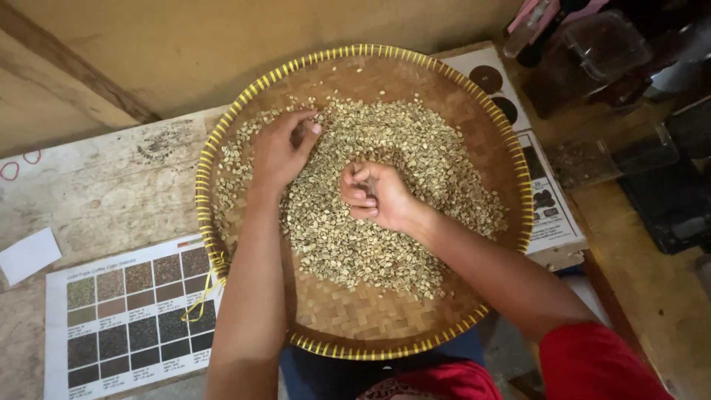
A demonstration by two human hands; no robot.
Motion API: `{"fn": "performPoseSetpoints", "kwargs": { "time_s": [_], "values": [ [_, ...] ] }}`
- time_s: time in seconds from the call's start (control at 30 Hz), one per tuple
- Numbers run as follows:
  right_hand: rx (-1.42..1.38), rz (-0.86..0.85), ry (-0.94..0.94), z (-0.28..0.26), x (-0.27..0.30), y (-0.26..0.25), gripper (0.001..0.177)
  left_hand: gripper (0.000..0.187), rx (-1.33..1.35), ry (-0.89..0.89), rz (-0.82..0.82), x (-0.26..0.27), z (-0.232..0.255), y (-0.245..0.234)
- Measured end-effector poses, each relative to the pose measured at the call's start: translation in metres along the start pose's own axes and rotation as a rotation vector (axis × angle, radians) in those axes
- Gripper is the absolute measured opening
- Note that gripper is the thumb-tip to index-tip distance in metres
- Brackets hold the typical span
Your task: Sort green coffee beans in a woven tray to remove defects by hand
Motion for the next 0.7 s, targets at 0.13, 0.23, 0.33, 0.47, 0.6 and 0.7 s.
{"fn": "performPoseSetpoints", "kwargs": {
  "time_s": [0.13, 0.23, 0.33, 0.47, 0.6, 0.7],
  "values": [
    [0.022, 0.019, -0.005, -0.002, 0.006, 0.010, 0.016, 0.024, -0.006, -0.007, -0.003, 0.001, 0.001, 0.000],
    [0.066, 0.036, -0.019, -0.009, 0.021, 0.032, 0.024, 0.026, 0.002, -0.002, -0.017, 0.002, 0.002, 0.000],
    [0.154, 0.046, -0.045, -0.014, 0.029, 0.045, 0.031, 0.025, -0.002, -0.028, -0.037, 0.002, 0.003, 0.000],
    [0.223, 0.059, -0.075, -0.017, 0.035, 0.053, 0.038, 0.025, 0.005, -0.044, -0.035, 0.003, 0.001, 0.001],
    [0.216, 0.014, -0.081, -0.017, 0.040, 0.055, 0.030, 0.025, 0.009, -0.035, -0.042, 0.000, 0.007, -0.001],
    [0.228, 0.041, -0.068, -0.025, 0.049, 0.063, 0.036, 0.025, -0.024, -0.051, -0.041, 0.002, 0.008, -0.001]
  ]
}}
Point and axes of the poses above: each hand's wrist, its own x-axis away from the middle knuckle, its own y-axis out of the palm, z = x × y, the point moved 5 cm from there along -x, towards the middle knuckle, and after that the axes turned 14 degrees about y, right-handed, at the moved point
